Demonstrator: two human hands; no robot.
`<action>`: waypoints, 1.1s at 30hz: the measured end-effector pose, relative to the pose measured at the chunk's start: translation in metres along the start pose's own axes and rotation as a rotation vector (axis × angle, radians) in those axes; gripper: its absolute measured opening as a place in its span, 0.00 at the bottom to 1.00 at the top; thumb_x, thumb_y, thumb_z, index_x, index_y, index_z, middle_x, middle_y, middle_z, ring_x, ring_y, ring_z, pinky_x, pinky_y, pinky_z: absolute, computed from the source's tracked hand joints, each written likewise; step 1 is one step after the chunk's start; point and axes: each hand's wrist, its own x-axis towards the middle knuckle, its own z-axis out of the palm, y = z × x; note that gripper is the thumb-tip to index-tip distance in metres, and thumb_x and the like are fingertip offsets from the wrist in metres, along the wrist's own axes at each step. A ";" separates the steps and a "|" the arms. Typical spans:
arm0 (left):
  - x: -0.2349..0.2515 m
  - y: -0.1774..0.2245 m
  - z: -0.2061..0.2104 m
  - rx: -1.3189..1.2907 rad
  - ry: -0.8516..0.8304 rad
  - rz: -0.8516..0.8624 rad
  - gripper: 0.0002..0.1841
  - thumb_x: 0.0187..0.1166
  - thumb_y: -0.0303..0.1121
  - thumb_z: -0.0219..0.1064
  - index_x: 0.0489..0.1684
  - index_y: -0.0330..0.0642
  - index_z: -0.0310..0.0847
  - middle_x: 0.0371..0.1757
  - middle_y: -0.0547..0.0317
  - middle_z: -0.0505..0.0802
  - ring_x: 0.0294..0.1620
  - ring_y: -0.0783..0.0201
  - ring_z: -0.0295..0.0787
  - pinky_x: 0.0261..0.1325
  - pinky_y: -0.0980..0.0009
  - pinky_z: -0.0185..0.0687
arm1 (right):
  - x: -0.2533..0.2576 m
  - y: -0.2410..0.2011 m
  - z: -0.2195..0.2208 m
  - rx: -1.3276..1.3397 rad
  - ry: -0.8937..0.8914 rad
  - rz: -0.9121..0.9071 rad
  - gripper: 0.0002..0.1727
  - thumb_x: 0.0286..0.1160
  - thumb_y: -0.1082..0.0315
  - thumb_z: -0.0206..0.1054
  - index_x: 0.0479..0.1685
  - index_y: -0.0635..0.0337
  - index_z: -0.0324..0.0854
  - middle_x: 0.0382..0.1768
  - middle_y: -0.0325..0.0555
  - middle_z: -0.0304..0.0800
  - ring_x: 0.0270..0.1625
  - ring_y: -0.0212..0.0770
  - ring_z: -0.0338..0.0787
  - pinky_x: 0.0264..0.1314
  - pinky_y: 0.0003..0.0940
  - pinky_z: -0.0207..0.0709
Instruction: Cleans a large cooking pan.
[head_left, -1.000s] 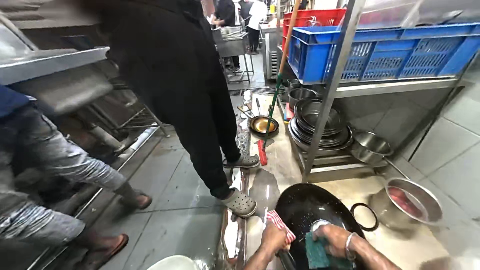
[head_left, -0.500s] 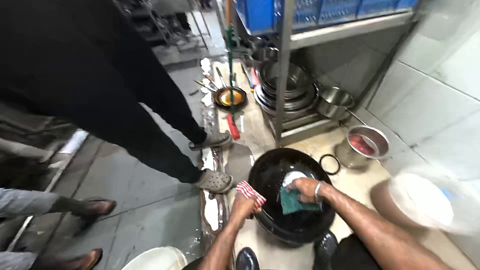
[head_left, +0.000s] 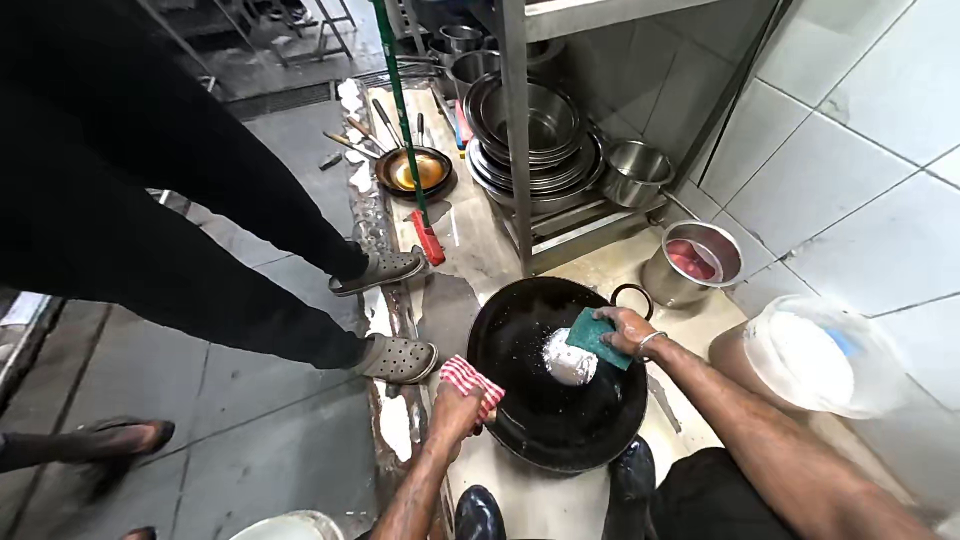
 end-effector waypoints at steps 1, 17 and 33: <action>0.000 0.000 0.001 0.007 0.006 0.000 0.30 0.83 0.41 0.69 0.77 0.31 0.66 0.55 0.36 0.89 0.45 0.49 0.92 0.47 0.51 0.89 | 0.004 0.001 0.008 -0.041 -0.033 -0.001 0.27 0.72 0.69 0.74 0.75 0.55 0.81 0.67 0.57 0.88 0.70 0.57 0.87 0.76 0.61 0.76; 0.002 -0.008 -0.001 0.035 0.041 0.020 0.36 0.77 0.43 0.72 0.81 0.34 0.65 0.59 0.39 0.90 0.51 0.49 0.94 0.55 0.47 0.90 | 0.154 0.035 0.190 0.122 0.324 0.340 0.33 0.72 0.69 0.72 0.82 0.57 0.74 0.86 0.63 0.68 0.84 0.63 0.74 0.82 0.59 0.73; -0.003 -0.013 -0.006 0.155 0.017 0.109 0.33 0.79 0.36 0.70 0.76 0.24 0.61 0.49 0.42 0.91 0.45 0.56 0.94 0.55 0.55 0.91 | 0.211 0.000 0.214 0.138 0.294 0.609 0.39 0.83 0.47 0.66 0.94 0.39 0.59 0.82 0.72 0.68 0.67 0.69 0.86 0.62 0.62 0.84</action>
